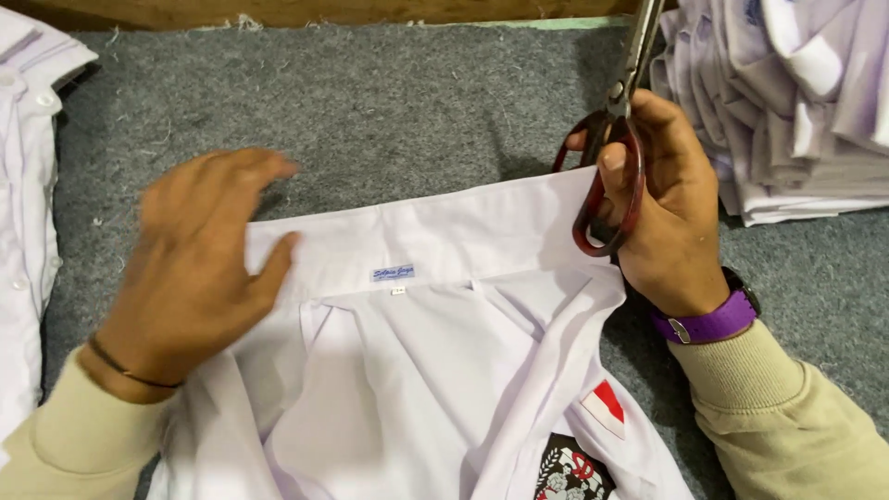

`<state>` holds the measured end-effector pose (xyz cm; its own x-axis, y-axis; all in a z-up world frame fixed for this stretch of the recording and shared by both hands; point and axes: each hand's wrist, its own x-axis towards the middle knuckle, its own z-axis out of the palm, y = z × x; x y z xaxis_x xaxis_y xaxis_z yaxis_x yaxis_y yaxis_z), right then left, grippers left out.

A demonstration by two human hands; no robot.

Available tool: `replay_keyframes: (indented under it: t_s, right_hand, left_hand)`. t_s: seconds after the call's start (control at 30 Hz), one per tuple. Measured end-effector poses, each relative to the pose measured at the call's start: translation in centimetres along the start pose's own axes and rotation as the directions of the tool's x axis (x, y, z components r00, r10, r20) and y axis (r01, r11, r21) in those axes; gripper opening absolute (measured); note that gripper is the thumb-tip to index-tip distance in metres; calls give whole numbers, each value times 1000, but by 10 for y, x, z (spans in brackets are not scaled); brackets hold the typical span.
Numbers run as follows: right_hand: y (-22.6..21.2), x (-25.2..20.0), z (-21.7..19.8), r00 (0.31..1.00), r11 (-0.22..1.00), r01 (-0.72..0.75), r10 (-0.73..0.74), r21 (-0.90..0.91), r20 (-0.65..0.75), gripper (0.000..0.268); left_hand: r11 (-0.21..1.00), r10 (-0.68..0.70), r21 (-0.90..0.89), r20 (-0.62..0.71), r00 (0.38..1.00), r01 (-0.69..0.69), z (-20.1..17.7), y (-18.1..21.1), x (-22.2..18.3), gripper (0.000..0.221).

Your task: Trimming loose threads from white shirts using scissors and folding them for packaging.

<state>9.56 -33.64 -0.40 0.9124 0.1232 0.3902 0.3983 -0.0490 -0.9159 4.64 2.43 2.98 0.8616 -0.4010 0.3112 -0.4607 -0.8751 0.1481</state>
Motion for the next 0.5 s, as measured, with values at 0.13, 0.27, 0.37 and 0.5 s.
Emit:
replay_keyframes:
  t_s: [0.13, 0.27, 0.37, 0.5]
  right_hand:
    - [-10, -3, 1, 998, 991, -46, 50, 128, -29, 39]
    - [-12, -6, 8, 979, 947, -137, 174, 289, -106, 47]
    - [-11, -9, 17, 956, 823, -123, 247, 554, -155, 38]
    - [-21, -12, 32, 868, 679, -217, 463, 701, -179, 31]
  left_hand:
    - [922, 90, -373, -63, 994, -107, 11, 71, 47, 67]
    - [958, 50, -265, -228, 972, -111, 40, 124, 69, 80]
    - [911, 198, -298, -289, 937, -285, 42, 139, 62, 47]
    - [875, 332, -268, -277, 902, -404, 41, 144, 53, 38]
